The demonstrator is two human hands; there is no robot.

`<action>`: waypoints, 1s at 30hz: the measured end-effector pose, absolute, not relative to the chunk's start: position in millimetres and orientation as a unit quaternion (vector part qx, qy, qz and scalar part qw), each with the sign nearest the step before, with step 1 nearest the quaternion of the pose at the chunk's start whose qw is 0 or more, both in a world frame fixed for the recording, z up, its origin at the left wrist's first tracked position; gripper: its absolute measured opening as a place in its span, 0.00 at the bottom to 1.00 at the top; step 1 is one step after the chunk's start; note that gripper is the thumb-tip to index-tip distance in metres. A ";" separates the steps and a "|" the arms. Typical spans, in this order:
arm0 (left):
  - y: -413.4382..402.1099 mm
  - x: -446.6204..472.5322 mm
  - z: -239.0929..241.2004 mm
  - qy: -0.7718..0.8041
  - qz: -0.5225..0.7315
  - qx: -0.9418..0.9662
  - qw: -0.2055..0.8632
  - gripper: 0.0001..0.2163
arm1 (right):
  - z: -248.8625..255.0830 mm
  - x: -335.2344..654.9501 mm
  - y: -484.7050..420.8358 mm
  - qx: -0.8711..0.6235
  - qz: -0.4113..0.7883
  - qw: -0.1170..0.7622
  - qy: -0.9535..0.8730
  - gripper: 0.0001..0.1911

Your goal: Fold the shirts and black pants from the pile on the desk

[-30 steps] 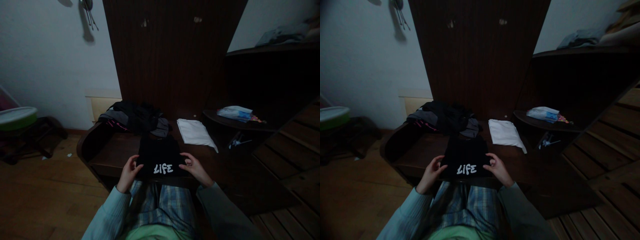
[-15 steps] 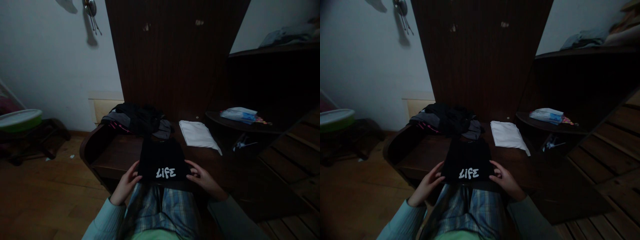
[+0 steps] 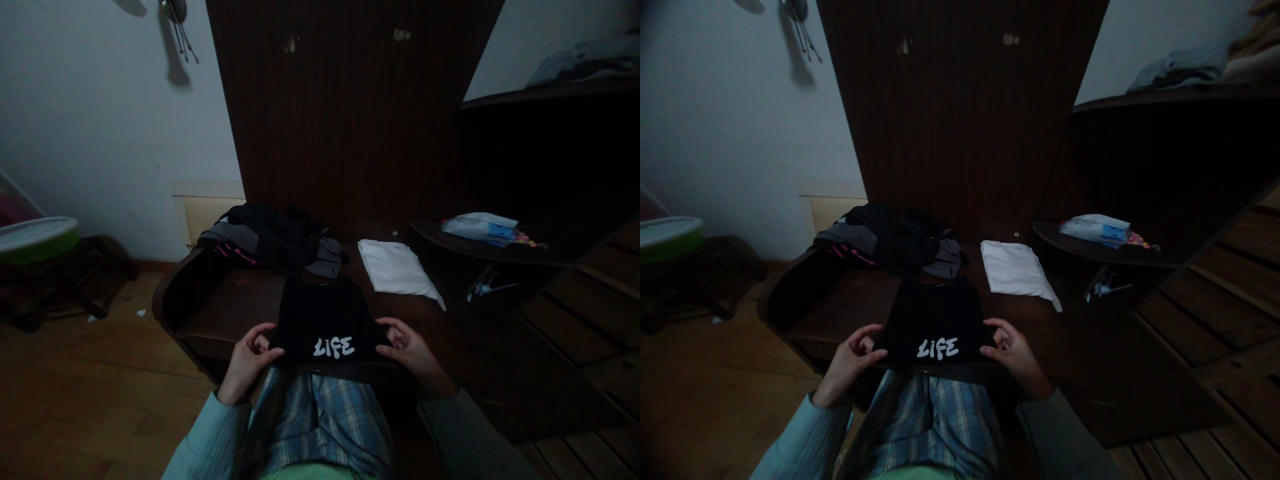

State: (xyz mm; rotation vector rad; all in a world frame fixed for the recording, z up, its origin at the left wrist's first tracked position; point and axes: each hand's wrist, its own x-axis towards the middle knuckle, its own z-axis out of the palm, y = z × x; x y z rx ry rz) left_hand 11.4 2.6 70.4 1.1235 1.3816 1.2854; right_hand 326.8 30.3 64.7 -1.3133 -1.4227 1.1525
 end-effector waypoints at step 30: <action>24.2 17.9 76.3 0.565 0.502 0.486 0.439 0.26 | 74.0 312.1 48.5 -0.530 0.511 0.446 -0.508 0.28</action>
